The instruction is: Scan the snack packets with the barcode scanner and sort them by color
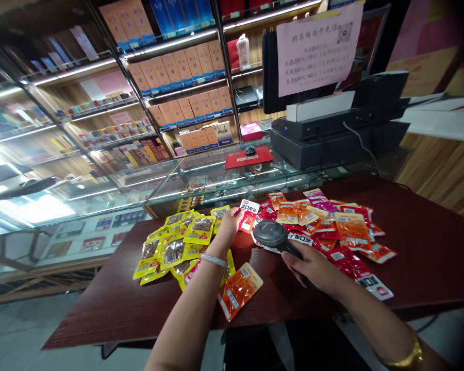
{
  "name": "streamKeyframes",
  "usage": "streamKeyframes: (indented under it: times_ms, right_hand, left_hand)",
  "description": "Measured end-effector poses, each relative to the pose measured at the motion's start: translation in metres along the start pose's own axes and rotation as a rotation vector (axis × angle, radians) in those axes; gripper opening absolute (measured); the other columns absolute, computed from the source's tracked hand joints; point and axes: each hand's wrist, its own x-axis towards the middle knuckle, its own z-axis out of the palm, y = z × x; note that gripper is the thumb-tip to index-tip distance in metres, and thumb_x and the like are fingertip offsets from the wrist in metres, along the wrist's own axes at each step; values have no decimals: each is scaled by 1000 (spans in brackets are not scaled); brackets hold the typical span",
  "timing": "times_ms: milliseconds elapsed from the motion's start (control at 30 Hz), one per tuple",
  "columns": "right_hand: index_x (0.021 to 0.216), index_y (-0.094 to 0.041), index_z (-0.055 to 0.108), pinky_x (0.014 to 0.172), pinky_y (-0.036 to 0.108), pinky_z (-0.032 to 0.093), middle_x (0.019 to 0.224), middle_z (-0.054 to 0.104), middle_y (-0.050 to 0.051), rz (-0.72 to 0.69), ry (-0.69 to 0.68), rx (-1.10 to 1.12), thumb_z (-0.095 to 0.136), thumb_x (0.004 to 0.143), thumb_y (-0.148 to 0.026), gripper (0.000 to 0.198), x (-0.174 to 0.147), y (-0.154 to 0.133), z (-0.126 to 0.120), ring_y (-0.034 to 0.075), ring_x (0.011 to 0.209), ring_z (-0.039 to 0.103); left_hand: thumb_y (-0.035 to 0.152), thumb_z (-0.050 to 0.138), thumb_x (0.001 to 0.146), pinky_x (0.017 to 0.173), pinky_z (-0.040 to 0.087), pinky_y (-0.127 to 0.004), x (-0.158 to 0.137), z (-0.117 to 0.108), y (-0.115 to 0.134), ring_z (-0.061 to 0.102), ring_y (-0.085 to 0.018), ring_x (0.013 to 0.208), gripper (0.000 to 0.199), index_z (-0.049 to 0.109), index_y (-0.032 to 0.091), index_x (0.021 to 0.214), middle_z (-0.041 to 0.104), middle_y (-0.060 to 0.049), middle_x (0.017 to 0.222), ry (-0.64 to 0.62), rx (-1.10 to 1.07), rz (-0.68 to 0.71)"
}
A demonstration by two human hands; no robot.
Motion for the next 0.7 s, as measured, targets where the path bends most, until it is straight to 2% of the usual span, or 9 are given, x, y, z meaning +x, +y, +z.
streamKeyframes:
  times_ms: [133, 200, 233, 333, 433, 567, 700]
  right_hand:
    - [102, -20, 55, 41, 22, 31, 50, 45, -10, 2, 24, 5, 54, 92, -60, 42, -4, 4, -1, 11, 40, 42]
    - [102, -20, 55, 42, 23, 31, 50, 47, -9, -6, 27, -19, 53, 92, -60, 42, -6, 7, -2, 11, 40, 44]
    - [102, -20, 55, 42, 23, 32, 50, 47, -9, -4, 29, -31, 53, 92, -61, 42, -7, 9, -2, 12, 40, 44]
    - [106, -21, 55, 42, 24, 34, 50, 48, -8, 26, 30, -48, 53, 92, -61, 43, -13, 11, -2, 13, 40, 46]
    - [109, -20, 55, 44, 24, 35, 51, 49, -8, 51, 12, -50, 54, 92, -60, 43, -20, 9, 0, 13, 42, 46]
    - [112, -19, 57, 45, 25, 34, 52, 48, -6, 104, -24, -52, 58, 89, -60, 47, -26, 7, 3, 13, 43, 45]
    - [123, -16, 54, 45, 25, 34, 54, 47, -7, 157, -26, -51, 57, 88, -64, 59, -34, 12, 4, 13, 44, 44]
  left_hand:
    - [45, 60, 88, 86, 53, -34, -11, 14, 27, 69, -21, 95, 47, 63, 19, 127, 73, -10, 108, -222, -149, 73]
    - [45, 61, 89, 96, 49, -36, -23, 12, 41, 64, -23, 111, 54, 55, 22, 138, 68, -11, 122, -285, -66, 129]
    - [44, 63, 87, 100, 46, -37, -32, 8, 46, 61, -25, 117, 56, 55, 23, 138, 66, -12, 127, -272, 56, 152]
    - [42, 73, 79, 109, 35, -45, -72, -17, 44, 53, -32, 125, 50, 65, 24, 125, 64, -13, 128, -142, 657, 187]
    - [48, 74, 76, 105, 35, -51, -123, -44, 25, 52, -37, 120, 40, 70, 23, 106, 66, -13, 118, -151, 1103, 140]
    - [54, 70, 77, 99, 38, -49, -172, -53, 4, 53, -36, 116, 39, 67, 23, 100, 63, -12, 118, -138, 1282, 60]
    - [50, 65, 85, 93, 40, -44, -179, -39, 0, 58, -33, 109, 31, 62, 20, 94, 67, -13, 107, -99, 1265, 91]
